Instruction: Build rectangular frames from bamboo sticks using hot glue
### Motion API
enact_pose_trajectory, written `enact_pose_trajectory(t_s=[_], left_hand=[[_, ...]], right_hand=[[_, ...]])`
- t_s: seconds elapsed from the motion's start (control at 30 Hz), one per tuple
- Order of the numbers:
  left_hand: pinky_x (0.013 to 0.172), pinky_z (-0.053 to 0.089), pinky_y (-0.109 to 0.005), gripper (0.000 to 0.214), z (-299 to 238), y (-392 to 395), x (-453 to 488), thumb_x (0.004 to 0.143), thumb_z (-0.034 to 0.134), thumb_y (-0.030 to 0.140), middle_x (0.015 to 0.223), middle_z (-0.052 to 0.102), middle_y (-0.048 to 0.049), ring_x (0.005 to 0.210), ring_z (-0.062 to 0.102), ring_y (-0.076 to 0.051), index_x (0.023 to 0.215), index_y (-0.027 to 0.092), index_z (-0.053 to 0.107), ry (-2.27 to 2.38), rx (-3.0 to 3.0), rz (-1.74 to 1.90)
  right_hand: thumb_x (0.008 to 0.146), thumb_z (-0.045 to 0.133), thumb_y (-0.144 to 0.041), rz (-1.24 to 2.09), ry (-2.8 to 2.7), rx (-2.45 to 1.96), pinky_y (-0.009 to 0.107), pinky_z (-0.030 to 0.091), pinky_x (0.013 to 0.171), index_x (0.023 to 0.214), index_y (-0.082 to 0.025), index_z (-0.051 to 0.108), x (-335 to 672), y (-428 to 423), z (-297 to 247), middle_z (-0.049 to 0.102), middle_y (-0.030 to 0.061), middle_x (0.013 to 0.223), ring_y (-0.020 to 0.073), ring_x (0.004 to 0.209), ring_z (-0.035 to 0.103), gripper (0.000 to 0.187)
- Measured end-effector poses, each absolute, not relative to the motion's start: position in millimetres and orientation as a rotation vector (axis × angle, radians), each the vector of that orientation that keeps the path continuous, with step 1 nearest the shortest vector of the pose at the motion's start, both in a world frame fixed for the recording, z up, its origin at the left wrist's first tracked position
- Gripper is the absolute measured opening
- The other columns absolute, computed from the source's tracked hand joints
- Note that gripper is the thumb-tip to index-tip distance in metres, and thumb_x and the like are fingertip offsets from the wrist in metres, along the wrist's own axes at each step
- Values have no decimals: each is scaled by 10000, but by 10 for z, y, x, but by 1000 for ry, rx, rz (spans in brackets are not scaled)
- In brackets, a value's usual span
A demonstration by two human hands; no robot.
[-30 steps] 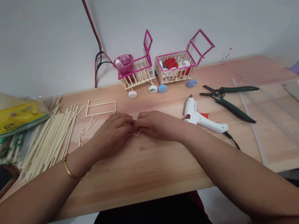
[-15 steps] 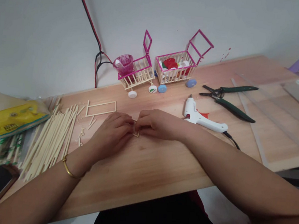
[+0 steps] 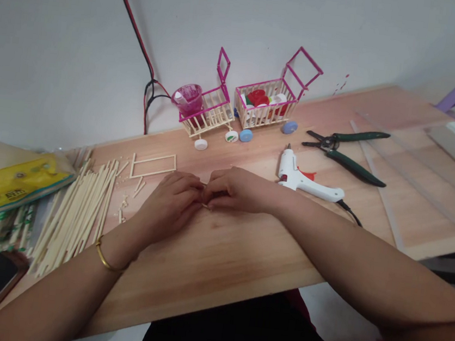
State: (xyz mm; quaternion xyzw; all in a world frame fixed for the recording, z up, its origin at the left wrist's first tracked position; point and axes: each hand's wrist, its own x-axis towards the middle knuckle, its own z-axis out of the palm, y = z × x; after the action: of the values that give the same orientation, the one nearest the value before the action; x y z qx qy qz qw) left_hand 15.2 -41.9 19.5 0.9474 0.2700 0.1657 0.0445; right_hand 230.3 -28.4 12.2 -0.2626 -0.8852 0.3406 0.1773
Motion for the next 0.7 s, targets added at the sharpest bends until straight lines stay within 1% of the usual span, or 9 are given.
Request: enact_pose_trajectory(t_s=[0.1, 0.23, 0.37, 0.43, 0.57, 0.63, 0.7], left_hand=[[877, 410, -423, 140, 191, -418, 154, 858, 495, 170, 958, 635, -88, 979, 531, -222, 885, 157, 633, 837, 2894, 500], [874, 407, -417, 131, 187, -416, 153, 854, 503, 172, 964, 630, -93, 978, 531, -224, 855, 147, 632, 846, 2889, 481], [874, 409, -412, 122, 187, -413, 144, 853, 507, 176, 969, 629, -94, 987, 525, -223, 856, 144, 625, 849, 2898, 481], [875, 410, -414, 123, 183, -410, 138, 853, 503, 173, 975, 629, -95, 989, 524, -223, 862, 145, 622, 852, 2901, 490], [873, 413, -418, 103, 173, -400, 130, 844, 514, 168, 985, 625, -97, 980, 525, -223, 836, 143, 613, 879, 2896, 509], [875, 414, -418, 100, 170, -396, 128, 844, 515, 167, 985, 625, -94, 978, 525, -222, 825, 145, 610, 880, 2893, 515], [878, 414, -416, 108, 168, -393, 125, 849, 508, 170, 985, 626, -92, 982, 523, -222, 822, 146, 610, 881, 2891, 524]], right_hand=[[860, 534, -284, 1044, -2475, -768, 280, 432, 769, 982, -199, 648, 2320, -292, 180, 625, 36, 919, 142, 845, 578, 187], [841, 545, -245, 1068, -2429, -827, 265, 430, 738, 940, -183, 644, 2321, -297, 221, 635, 27, 888, 135, 813, 575, 153], [884, 468, -263, 1097, -2367, -846, 275, 421, 776, 940, -171, 629, 2319, -319, 298, 639, 36, 910, 140, 854, 575, 194], [897, 446, -298, 1107, -2333, -883, 268, 416, 742, 935, -165, 619, 2325, -340, 356, 633, 33, 887, 138, 822, 565, 221], [899, 431, -357, 1047, -2352, -1016, 246, 378, 624, 870, -166, 610, 2350, -375, 436, 600, 9, 756, 125, 686, 511, 263], [902, 415, -358, 1000, -2450, -1079, 250, 360, 602, 831, -169, 616, 2364, -381, 432, 597, 9, 717, 127, 652, 500, 285], [900, 414, -346, 959, -2550, -1129, 259, 357, 613, 821, -178, 629, 2372, -387, 401, 621, 18, 733, 137, 666, 520, 284]])
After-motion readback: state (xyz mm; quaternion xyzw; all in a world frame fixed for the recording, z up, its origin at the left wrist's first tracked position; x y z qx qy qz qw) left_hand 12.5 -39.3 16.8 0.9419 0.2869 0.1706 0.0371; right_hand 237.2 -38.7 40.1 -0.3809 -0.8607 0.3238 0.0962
